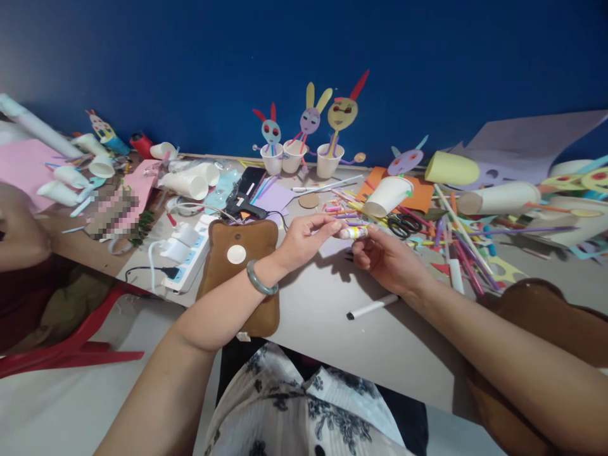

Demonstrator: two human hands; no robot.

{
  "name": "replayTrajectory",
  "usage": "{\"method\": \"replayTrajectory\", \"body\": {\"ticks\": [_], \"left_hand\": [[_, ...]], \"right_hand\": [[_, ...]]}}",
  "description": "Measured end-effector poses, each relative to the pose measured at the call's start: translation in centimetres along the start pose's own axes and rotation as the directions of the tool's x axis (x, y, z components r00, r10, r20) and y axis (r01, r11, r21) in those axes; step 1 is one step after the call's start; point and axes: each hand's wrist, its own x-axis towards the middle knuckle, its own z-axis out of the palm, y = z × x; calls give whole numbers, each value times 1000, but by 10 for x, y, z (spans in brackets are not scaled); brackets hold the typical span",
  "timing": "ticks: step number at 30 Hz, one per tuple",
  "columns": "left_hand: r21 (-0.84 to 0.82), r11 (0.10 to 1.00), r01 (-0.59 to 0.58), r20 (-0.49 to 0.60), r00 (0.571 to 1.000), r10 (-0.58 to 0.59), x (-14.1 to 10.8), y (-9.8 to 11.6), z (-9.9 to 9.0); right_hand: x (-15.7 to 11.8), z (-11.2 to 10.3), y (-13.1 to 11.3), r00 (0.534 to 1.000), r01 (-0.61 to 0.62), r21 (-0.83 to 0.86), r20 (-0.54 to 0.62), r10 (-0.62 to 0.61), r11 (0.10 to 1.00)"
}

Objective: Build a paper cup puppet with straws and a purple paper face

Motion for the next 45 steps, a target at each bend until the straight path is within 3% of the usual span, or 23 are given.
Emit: {"method": "replayTrajectory", "body": {"ticks": [21,26,29,31,33,36,38,40,45], "left_hand": [[48,998,49,-40,998,-47,1,2,0],[243,967,72,1,997,-74,1,7,-7],[423,900,109,54,988,-145,3,8,-16],[612,788,62,183,959,-218,4,10,-22],[779,619,-105,340,900,-275,4,12,-26],[829,407,-383,526,780,-339,-1,17,-26],[812,358,-462,579,717,-388,-6,21,-23],[814,340,-471,580,694,-426,-10,25,-19],[830,321,-455,557,682,-475,-14,31,-13]], "right_hand": [[-3,6,0,999,-25,2,-42,25,1000],[2,3,-1,998,17,-5,-55,-18,1000],[7,-7,-2,987,117,-100,-96,-127,988],[10,-13,-3,963,210,-253,-111,-244,945],[12,-18,-3,931,283,-426,-92,-352,859],[11,-16,-4,881,373,-635,13,-474,676],[9,-11,-4,838,428,-746,117,-532,510],[7,-7,-2,815,459,-805,214,-538,375],[9,-2,4,821,483,-822,306,-481,302]]}}
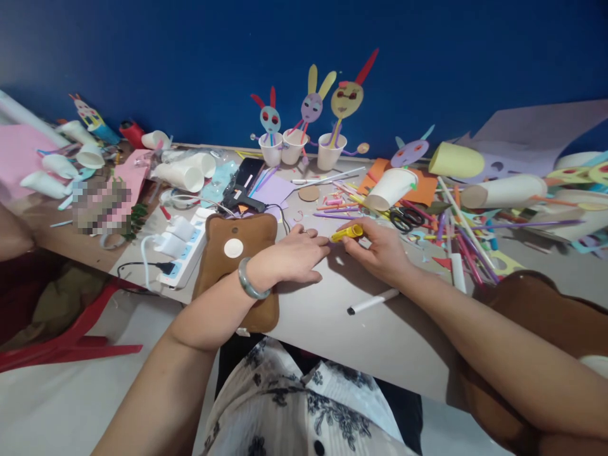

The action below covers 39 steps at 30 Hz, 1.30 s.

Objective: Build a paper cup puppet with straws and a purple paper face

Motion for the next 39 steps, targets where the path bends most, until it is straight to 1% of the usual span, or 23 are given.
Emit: {"method": "replayTrajectory", "body": {"ticks": [6,11,16,20,23,25,27,29,31,33,34,36,37,39], "left_hand": [[0,1000,21,-10,1000,-21,-1,-1,1],[-20,1000,9,-16,1000,-9,-1,-4,2],[-41,999,28,-1,1000,-28,-1,-3,2],[-41,998,43,3,999,-43,0,-1,2],[-41,998,40,-8,999,-41,0,-1,1],[-39,999,37,-2,999,-37,0,-1,1],[-37,999,30,9,1000,-30,0,-2,1],[-37,999,23,9,1000,-23,-1,-3,0],[-32,999,21,6,1000,-21,-1,-3,0],[-25,999,22,12,1000,-22,-1,-3,-1],[-23,999,21,17,1000,-21,-1,-3,-2],[-26,1000,17,20,1000,-16,-2,-3,-2],[-30,999,15,16,1000,-14,-2,-3,-2],[-40,999,18,14,1000,-18,-2,-3,-2]], "right_hand": [[0,5,7,1000,16,-33,4,-16,999],[0,7,11,997,18,-45,74,-14,999],[2,11,14,987,84,-117,149,-66,990],[5,15,15,986,112,-180,141,-87,977],[7,16,16,989,110,-189,120,-88,976],[8,15,17,992,94,-169,105,-77,981],[9,13,16,996,52,-125,84,-42,991],[10,10,16,999,-23,-38,45,24,999],[11,8,17,995,-96,83,-6,97,992],[12,6,19,990,-122,177,-52,133,977],[12,5,19,989,-115,190,-66,130,975],[12,5,20,995,-71,143,-61,80,987],[11,5,20,999,-33,96,-38,37,995],[9,7,20,996,73,-7,49,-73,997]]}}
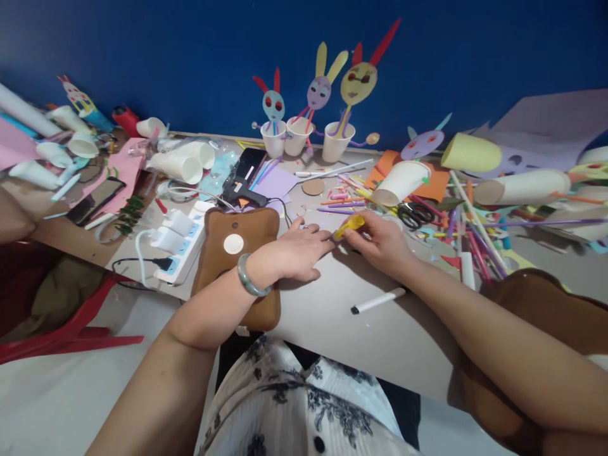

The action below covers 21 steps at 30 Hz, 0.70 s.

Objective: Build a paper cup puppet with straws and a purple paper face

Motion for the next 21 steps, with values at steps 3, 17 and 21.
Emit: {"method": "replayTrajectory", "body": {"ticks": [3,17,21], "left_hand": [[-16,1000,22,8,1000,-22,1,0,1],[3,1000,-5,18,1000,5,2,-5,4],[-5,1000,-12,16,1000,12,2,-7,4]], "right_hand": [[-2,3,0,981,174,-128,112,-160,976],[11,-5,24,914,-227,501,-186,360,835],[9,-6,17,948,-250,459,-66,313,853]]}}
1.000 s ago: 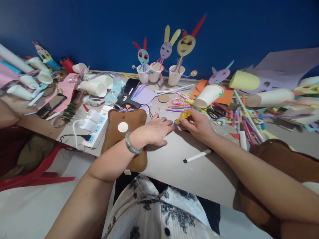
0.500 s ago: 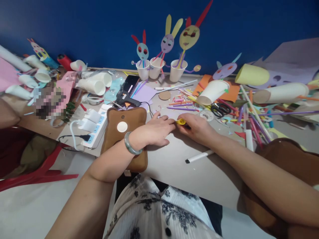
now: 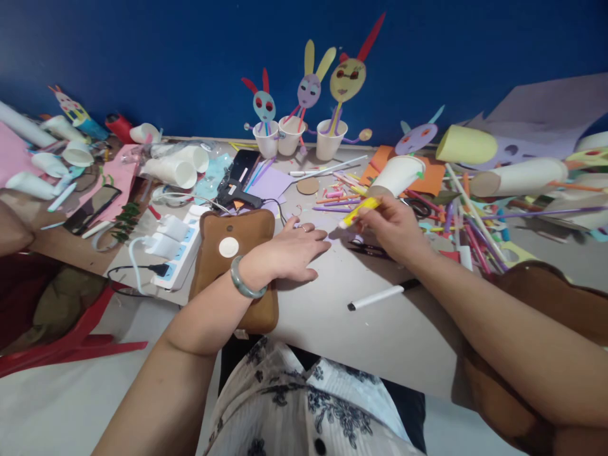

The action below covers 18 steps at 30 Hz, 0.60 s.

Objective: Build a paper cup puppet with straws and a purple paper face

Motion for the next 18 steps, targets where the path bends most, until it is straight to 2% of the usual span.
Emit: {"method": "replayTrajectory", "body": {"ticks": [4,9,14,18], "left_hand": [[-13,1000,0,-27,1000,0,0,1,0],[-17,998,59,-2,998,-59,-1,5,-2],[-17,996,82,15,997,-82,-2,7,-3],[-2,997,74,4,997,-74,-2,7,-2]], "right_hand": [[-14,8,-10,978,180,-282,154,-140,943],[-17,13,-13,875,443,-440,401,-270,781],[-18,18,-1,819,570,-500,408,-404,652],[-20,23,6,824,566,-518,373,-426,641]]}}
